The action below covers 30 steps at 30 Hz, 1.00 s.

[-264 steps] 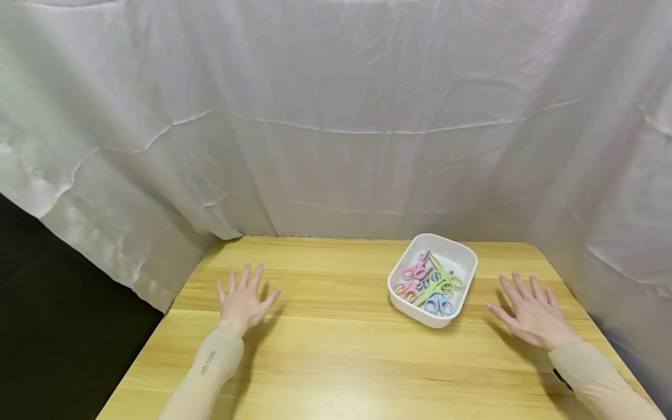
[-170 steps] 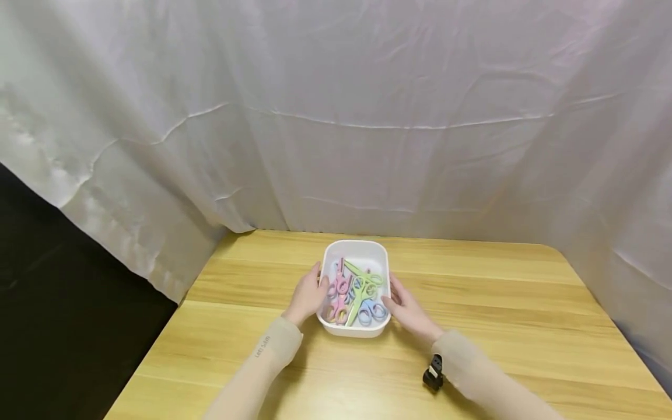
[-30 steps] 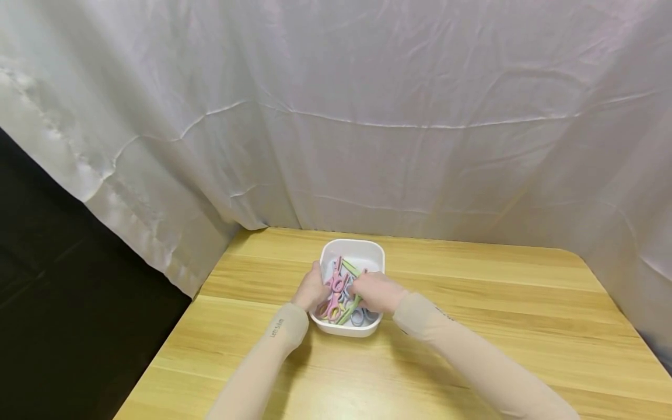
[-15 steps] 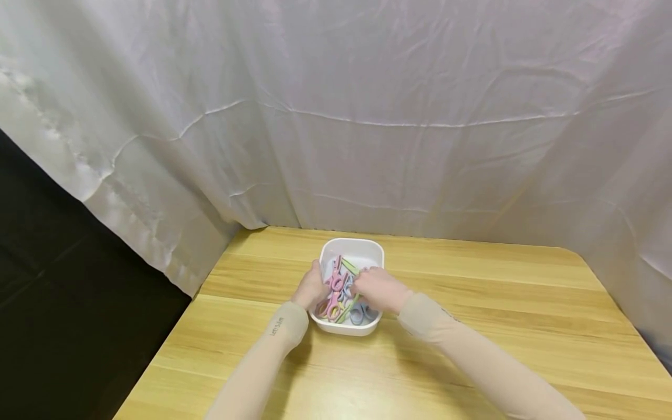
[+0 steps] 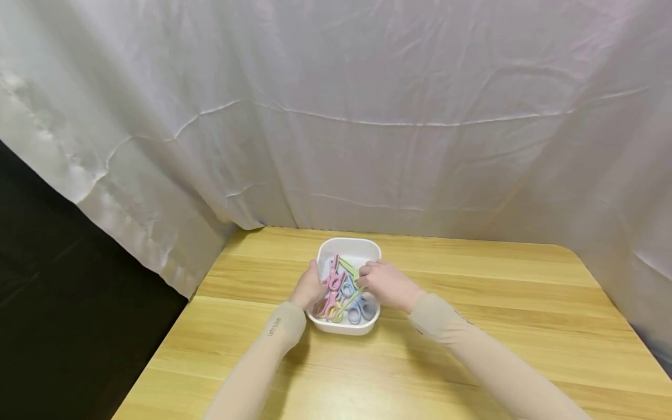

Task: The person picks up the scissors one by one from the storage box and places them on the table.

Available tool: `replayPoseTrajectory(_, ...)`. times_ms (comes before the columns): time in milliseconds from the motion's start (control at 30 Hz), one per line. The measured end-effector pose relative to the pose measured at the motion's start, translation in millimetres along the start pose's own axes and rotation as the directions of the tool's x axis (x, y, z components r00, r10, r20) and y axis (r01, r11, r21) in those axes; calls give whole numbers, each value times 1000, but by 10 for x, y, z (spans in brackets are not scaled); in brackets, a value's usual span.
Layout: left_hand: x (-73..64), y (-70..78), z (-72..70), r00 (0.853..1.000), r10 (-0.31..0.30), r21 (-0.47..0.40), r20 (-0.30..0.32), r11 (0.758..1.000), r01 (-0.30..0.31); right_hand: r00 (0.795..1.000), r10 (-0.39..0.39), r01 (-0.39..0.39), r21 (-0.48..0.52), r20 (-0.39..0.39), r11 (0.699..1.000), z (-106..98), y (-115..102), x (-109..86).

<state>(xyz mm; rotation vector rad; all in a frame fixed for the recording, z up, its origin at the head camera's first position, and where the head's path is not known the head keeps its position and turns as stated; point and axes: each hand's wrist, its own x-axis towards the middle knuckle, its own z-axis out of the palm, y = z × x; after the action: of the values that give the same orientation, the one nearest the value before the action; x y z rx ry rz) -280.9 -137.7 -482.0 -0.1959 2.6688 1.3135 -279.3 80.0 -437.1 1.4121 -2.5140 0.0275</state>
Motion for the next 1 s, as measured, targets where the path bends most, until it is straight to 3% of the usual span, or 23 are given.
replayPoseTrajectory(400, 4, -6, 10, 1000, 8, 35, -11, 999, -7, 978, 96, -70, 145, -183, 987, 20, 152, -204)
replayPoseTrajectory(567, 6, 6, 11, 1000, 1, 43, -14, 999, -1, 954, 149, -96, 203, -261, 974, 35, 196, -292)
replayPoseTrajectory(733, 3, 3, 7, 1000, -5, 31, -9, 1000, 5, 915, 218, -130, 264, -340, 956, 58, 214, -365)
replayPoseTrajectory(833, -1, 1, 8, 1000, -2, 23, -5, 1000, 2, 885, 318, -189, 363, -339, 912, 69, 200, -407)
replayPoseTrajectory(1000, 3, 2, 13, 1000, -1, 17, -10, 1000, 2, 816, 503, -284, 562, -285, 777, 107, 166, -471)
